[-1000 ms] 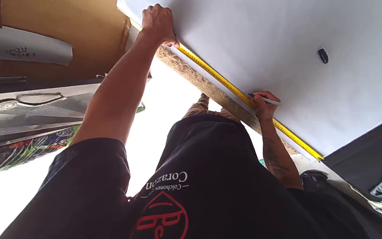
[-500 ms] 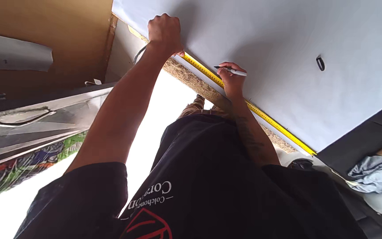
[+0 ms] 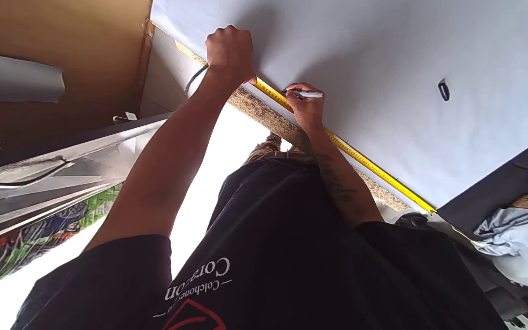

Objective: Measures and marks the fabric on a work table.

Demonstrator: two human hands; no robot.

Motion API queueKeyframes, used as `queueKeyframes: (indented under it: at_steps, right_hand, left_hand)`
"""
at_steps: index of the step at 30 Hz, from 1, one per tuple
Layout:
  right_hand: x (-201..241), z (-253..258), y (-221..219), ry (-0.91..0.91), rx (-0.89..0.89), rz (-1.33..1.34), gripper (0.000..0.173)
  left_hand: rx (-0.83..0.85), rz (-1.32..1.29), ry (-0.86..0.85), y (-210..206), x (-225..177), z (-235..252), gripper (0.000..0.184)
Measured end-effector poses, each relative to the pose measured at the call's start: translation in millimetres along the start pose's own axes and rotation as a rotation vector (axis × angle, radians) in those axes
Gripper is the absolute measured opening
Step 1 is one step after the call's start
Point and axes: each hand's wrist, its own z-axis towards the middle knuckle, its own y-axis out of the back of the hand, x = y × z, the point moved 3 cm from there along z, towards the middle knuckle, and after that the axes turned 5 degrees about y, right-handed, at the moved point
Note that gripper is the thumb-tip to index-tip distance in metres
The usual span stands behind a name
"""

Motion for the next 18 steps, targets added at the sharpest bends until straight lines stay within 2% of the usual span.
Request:
queueKeyframes:
  at_steps: [6, 9, 12, 18]
  right_hand:
    - [1.4, 0.1, 0.2, -0.007, 0.020, -0.043, 0.008]
    - [0.7, -1.6, 0.1, 0.037, -0.025, -0.059, 0.008]
    - [0.2, -1.2, 0.1, 0.065, 0.010, -0.061, 0.009]
    - [5.6, -1.1, 6.0, 0.009, -0.018, 0.001, 0.007]
  left_hand:
    - [-0.003, -0.019, -0.005, -0.2, 1.5, 0.2, 0.056]
    - [-0.007, -0.027, -0.006, 0.0, 1.0, 0.0, 0.055]
    - [-0.014, -0.028, -0.005, 0.5, 1.6, 0.0, 0.054]
    - [-0.030, -0.011, -0.027, -3.2, 3.6, 0.2, 0.054]
